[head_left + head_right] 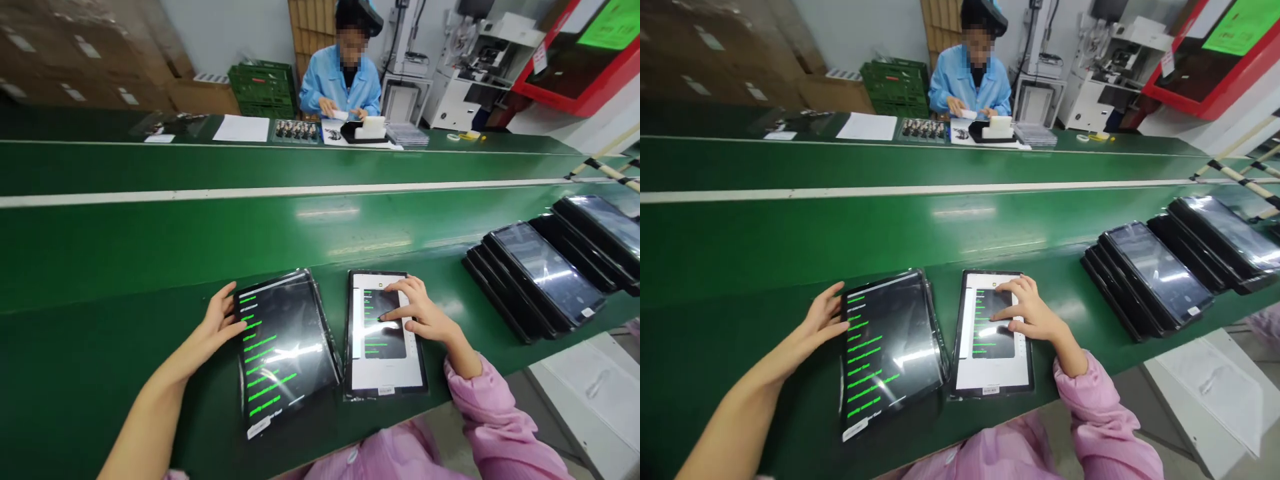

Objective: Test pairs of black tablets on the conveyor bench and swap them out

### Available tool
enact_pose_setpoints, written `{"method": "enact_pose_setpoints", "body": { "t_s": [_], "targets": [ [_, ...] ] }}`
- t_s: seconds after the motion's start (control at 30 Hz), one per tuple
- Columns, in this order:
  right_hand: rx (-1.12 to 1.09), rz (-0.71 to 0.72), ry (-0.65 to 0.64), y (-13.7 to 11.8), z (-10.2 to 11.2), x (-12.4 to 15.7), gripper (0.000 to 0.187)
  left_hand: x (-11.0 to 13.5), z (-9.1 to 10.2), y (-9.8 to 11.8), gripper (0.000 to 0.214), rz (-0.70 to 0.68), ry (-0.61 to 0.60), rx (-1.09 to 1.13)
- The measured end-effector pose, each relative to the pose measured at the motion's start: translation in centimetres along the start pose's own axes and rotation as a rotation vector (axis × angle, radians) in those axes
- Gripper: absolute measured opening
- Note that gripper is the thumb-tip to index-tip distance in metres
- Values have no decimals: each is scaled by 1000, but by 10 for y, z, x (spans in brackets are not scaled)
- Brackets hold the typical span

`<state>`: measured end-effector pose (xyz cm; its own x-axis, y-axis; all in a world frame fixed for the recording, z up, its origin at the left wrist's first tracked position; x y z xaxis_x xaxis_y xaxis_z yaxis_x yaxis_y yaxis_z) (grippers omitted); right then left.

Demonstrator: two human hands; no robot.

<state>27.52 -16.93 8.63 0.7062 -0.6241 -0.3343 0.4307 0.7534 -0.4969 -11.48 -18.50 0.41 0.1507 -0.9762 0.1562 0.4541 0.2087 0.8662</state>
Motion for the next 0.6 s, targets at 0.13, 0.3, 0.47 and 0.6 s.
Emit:
{"method": "enact_pose_setpoints", "body": {
  "t_s": [0.13,0.3,0.47,0.6],
  "targets": [
    [65,65,69,-8,7,2,66,28,-22,18,118,-129,-346,-126],
    [132,116,161,-9,18,2,50,50,-31,28,131,-228,-487,-293],
    [120,118,378,-9,43,12,52,55,-34,29,125,-226,-499,-300],
    [51,80,475,-12,51,15,65,55,-35,31,117,-235,-480,-304]
  ]
}}
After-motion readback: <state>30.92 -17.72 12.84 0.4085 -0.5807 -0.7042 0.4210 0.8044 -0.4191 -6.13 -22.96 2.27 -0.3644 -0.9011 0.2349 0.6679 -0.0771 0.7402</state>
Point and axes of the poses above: each hand's wrist, its own x-axis away from the middle knuckle, its own z-axis out of the back of the hand, y = z × x, the point moved 10 cm from there along -x, towards the middle knuckle, and after that the axes turned 5 degrees about y, right-handed, at the moved point
